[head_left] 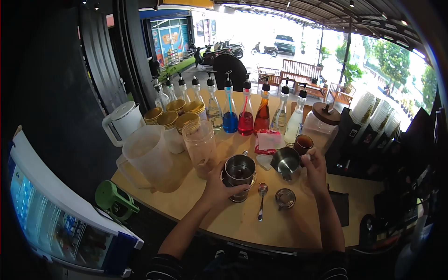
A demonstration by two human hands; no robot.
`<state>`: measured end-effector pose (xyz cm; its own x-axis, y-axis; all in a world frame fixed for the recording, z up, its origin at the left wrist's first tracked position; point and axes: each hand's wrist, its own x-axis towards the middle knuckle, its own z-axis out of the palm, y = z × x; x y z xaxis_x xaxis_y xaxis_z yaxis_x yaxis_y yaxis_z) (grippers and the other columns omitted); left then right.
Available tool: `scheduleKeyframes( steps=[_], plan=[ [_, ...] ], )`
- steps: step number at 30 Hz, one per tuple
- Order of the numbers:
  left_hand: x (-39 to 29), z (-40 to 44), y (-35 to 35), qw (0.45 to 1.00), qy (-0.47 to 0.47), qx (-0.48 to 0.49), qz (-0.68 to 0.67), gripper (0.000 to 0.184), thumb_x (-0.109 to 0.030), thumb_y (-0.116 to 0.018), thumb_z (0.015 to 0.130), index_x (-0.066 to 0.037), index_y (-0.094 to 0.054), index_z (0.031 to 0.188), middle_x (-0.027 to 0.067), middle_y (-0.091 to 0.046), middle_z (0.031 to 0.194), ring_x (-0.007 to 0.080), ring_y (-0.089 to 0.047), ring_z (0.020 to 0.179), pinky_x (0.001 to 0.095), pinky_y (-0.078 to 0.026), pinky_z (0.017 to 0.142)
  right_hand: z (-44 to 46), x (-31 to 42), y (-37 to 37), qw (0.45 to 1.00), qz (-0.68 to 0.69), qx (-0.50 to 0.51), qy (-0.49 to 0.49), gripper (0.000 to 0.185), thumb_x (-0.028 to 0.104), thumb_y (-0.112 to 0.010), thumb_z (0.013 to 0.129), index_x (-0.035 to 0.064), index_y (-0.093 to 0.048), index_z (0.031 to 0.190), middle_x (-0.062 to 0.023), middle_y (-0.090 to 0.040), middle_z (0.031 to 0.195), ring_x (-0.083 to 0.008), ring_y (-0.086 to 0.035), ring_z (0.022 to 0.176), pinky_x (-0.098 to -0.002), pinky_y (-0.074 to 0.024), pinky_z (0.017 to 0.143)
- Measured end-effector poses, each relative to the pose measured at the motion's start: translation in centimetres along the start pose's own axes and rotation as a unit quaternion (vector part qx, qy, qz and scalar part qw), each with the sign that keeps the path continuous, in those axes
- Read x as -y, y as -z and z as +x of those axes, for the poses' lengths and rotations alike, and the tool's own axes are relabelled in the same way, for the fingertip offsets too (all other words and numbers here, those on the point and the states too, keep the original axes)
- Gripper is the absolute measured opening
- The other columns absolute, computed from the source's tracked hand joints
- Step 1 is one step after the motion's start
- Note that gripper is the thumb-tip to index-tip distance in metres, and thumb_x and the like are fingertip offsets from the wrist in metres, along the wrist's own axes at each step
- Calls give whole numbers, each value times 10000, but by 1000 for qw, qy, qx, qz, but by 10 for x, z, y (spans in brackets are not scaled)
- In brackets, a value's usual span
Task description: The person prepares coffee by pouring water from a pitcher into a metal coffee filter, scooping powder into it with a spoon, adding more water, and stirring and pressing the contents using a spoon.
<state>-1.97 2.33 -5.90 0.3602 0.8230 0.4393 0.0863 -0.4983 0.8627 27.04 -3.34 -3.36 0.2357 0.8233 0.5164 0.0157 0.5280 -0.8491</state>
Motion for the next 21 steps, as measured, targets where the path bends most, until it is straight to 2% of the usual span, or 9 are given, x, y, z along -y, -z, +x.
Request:
scheduleKeyframes(
  steps=[4, 6, 9, 13, 16, 21],
  plan=[
    [-3, 1, 1, 1000, -17, -2, 6, 786, -302, -901, 567, -3, -537, 1197, 126, -643, 1086, 222, -636, 1026, 354, -496, 921, 20, 41, -24, 998, -35, 38, 21, 148, 19, -608, 900, 60, -467, 891, 23, -506, 810, -24, -488, 781, -192, -438, 647],
    [-2, 2, 3, 1000, -21, -2, 12, 782, -298, -901, 564, 1, -541, 1190, 127, -647, 1074, 222, -642, 1015, 353, -500, 913, 27, 60, -36, 993, -47, 112, 6, 158, 3, -615, 890, 39, -461, 901, 2, -527, 824, -28, -535, 756, -187, -463, 649],
    [-2, 3, 3, 999, -32, -5, 28, 774, -290, -898, 559, -2, -547, 1186, 127, -644, 1075, 220, -641, 1016, 348, -500, 910, 37, 69, -45, 984, -90, 152, 17, 156, 13, -616, 892, 24, -461, 899, -16, -546, 829, -34, -575, 734, -184, -476, 641],
    [-6, 4, 4, 999, -32, -4, 3, 773, -279, -894, 563, -5, -539, 1193, 125, -640, 1079, 219, -641, 1013, 346, -500, 909, 43, 79, -63, 980, -111, 163, -6, 162, 11, -620, 889, 13, -458, 897, -13, -548, 812, -31, -573, 748, -188, -481, 649],
    [-5, 4, 5, 1000, -18, 5, -5, 790, -267, -899, 560, -10, -528, 1208, 119, -631, 1103, 217, -625, 1043, 348, -482, 936, 48, 81, -75, 973, -154, 172, -1, 180, 21, -638, 874, 12, -459, 882, 1, -531, 783, -16, -523, 743, -197, -455, 632],
    [-2, 9, 5, 999, -10, 27, -22, 808, -259, -905, 557, -6, -517, 1219, 121, -624, 1125, 217, -615, 1065, 349, -471, 959, 58, 80, -86, 942, -264, 201, 50, 218, 72, -696, 812, 21, -485, 833, 11, -438, 704, -62, -379, 632, -251, -343, 558]
  ],
)
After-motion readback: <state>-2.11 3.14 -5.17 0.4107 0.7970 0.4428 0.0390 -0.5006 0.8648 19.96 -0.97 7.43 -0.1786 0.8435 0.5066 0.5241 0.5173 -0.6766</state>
